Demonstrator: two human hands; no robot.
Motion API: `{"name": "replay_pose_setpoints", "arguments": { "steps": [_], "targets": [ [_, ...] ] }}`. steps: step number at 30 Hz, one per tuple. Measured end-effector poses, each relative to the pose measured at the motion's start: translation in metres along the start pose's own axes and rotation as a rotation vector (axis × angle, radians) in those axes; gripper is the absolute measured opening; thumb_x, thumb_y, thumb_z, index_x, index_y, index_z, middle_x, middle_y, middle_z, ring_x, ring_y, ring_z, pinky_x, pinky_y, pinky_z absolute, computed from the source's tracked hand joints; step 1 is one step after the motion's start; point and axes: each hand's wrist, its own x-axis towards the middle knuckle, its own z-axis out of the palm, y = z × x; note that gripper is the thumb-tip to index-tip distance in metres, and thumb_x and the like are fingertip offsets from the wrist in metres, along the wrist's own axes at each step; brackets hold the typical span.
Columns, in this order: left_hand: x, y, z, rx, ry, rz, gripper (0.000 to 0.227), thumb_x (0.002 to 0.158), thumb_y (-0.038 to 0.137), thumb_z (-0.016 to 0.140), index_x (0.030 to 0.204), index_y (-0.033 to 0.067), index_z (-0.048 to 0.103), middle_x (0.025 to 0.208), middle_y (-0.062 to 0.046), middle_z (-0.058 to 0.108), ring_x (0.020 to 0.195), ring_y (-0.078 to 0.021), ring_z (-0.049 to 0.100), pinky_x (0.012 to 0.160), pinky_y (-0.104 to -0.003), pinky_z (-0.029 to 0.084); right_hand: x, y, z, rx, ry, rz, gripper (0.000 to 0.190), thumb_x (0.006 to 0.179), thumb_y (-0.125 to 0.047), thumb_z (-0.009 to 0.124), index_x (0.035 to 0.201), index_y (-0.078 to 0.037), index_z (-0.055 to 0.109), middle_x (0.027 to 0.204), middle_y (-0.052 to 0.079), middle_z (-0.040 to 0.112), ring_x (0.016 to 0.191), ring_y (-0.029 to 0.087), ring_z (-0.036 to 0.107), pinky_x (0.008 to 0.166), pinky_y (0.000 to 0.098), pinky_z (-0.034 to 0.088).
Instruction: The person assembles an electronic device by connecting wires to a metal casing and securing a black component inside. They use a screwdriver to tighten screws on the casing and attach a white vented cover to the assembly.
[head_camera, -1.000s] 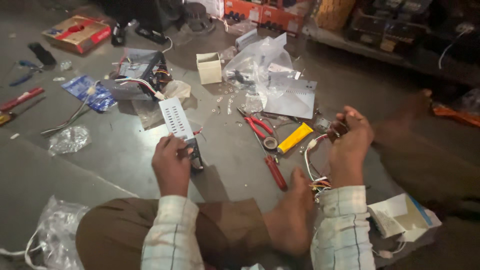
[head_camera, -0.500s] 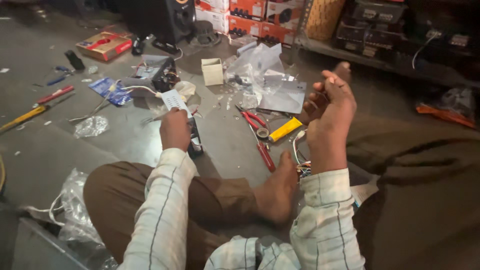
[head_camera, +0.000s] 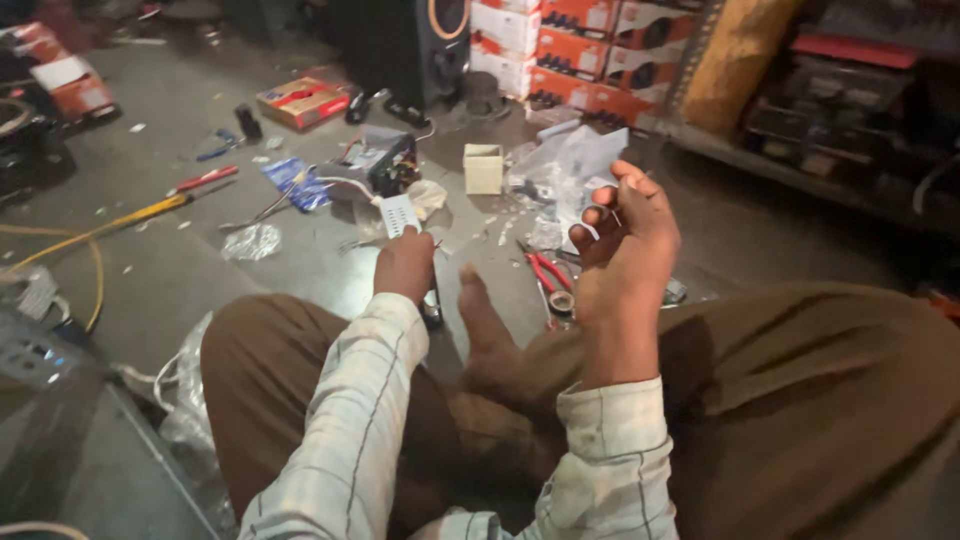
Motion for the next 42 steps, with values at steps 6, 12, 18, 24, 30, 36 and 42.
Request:
{"name": "replay_pose_setpoints", "arguments": {
  "steps": [6,12,18,24,30,36,42],
  "targets": [
    [0.002,-0.001,0.005,-0.018,0.056,-0.042,0.011,0.088,0.009,0.066,0.095,0.0014,0.069,0.096,-0.022,0.068,0.082,-0.0417,0.071,0.068,-0.051,0.058,0.032,0.017,-0.028,0.096,0.035,0.070,0.026,0.095,-0.022,0.059,0.118,-0.011,0.064,0.084,-0.003,0.061,0.073,0.011,0.056,0.065,0.0306,0.046],
    [0.009,0.004,0.012,0.054,0.023,-0.159,0.011,0.088,0.009,0.065,0.091,0.0004,0.071,0.094,-0.022,0.070,0.081,-0.0405,0.072,0.066,-0.049,0.059,0.065,0.047,-0.058,0.184,0.097,0.142,0.022,0.096,-0.018,0.059,0.117,-0.012,0.064,0.085,-0.003,0.060,0.074,0.012,0.054,0.067,0.0308,0.044],
    [0.002,0.015,0.001,0.068,0.004,-0.129,0.007,0.084,0.006,0.066,0.084,0.0011,0.071,0.093,-0.021,0.069,0.084,-0.0383,0.072,0.069,-0.047,0.059,0.074,0.098,-0.052,0.175,0.068,0.305,0.023,0.095,-0.022,0.059,0.114,-0.011,0.066,0.082,-0.003,0.060,0.071,0.012,0.053,0.064,0.0308,0.044],
    [-0.008,0.015,-0.021,-0.056,0.055,-0.087,0.005,0.085,0.006,0.066,0.084,0.0005,0.068,0.097,-0.021,0.065,0.089,-0.0385,0.067,0.075,-0.049,0.056,0.137,0.145,-0.055,0.032,0.097,0.388,0.018,0.095,-0.024,0.068,0.110,-0.014,0.065,0.081,-0.002,0.060,0.069,0.013,0.052,0.061,0.0313,0.043],
    [-0.005,0.014,-0.033,-0.149,-0.001,-0.066,0.006,0.083,0.006,0.068,0.085,0.0005,0.066,0.095,-0.017,0.063,0.094,-0.0368,0.063,0.073,-0.047,0.055,0.234,0.235,-0.051,-0.760,-0.237,0.424,0.020,0.089,-0.019,0.066,0.107,-0.012,0.064,0.086,0.006,0.070,0.068,0.015,0.060,0.058,0.0310,0.046],
    [0.005,-0.004,-0.045,-0.345,0.020,-0.142,0.018,0.071,0.004,0.071,0.089,0.0052,0.068,0.096,-0.012,0.064,0.098,-0.0343,0.063,0.078,-0.045,0.053,0.282,0.331,-0.085,-1.382,-0.736,-0.109,0.025,0.091,-0.018,0.071,0.109,-0.001,0.070,0.097,0.016,0.075,0.087,0.028,0.072,0.078,0.0396,0.055],
    [-0.002,-0.033,-0.003,-0.403,0.108,-0.046,0.039,0.061,0.010,0.067,0.099,0.0045,0.070,0.103,-0.012,0.064,0.100,-0.0334,0.063,0.082,-0.045,0.051,0.345,0.430,-0.125,-1.431,-0.869,-0.249,0.026,0.093,-0.017,0.071,0.115,-0.002,0.072,0.107,0.019,0.072,0.094,0.032,0.072,0.083,0.0406,0.056]
  ]
}}
